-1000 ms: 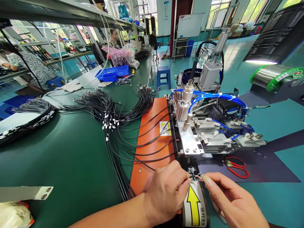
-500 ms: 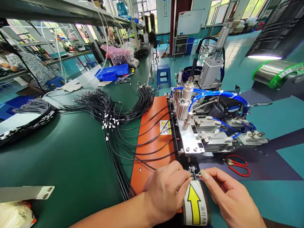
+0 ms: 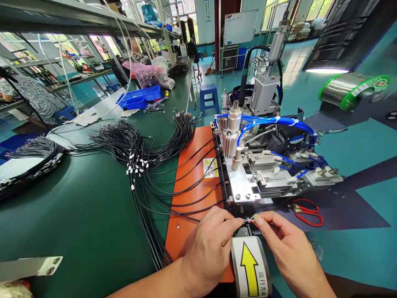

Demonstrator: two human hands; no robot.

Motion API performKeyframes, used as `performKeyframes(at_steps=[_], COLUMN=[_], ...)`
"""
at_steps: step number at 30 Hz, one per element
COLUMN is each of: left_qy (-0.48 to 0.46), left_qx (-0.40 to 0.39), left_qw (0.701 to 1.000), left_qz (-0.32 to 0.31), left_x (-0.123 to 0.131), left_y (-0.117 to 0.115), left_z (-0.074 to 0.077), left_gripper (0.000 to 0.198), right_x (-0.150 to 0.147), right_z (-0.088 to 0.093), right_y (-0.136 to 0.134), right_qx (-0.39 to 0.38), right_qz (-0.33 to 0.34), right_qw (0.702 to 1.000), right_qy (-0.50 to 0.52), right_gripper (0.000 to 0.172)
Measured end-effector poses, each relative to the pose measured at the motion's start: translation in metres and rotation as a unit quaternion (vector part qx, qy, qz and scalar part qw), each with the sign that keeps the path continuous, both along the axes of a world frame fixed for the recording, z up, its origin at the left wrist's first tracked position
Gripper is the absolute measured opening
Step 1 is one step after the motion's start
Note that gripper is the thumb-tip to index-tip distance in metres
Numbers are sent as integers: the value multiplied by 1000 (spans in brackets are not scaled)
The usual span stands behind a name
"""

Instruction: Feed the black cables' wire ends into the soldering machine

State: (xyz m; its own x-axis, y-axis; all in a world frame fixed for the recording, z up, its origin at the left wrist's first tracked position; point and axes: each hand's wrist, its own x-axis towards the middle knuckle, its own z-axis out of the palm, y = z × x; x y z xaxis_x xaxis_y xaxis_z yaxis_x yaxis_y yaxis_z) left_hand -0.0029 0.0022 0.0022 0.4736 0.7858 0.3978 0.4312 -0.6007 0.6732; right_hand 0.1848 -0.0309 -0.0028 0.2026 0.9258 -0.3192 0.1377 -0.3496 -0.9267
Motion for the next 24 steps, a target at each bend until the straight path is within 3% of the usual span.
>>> performKeyframes(at_steps=[9,24], left_qy=[7,21], left_qx=[3,4], left_qw=[1000,1000], left_qz=[10,16], left_x=[1,1], left_y=[2,1], left_z=[-2,-1], left_gripper=[27,26], right_x=[4,5], right_z=[-10,-16], right_y=[2,3], right_qx=[-13,-37], right_qz=[30,22], right_qw=[999,999], right_qy=[3,0], right_gripper=[44,47])
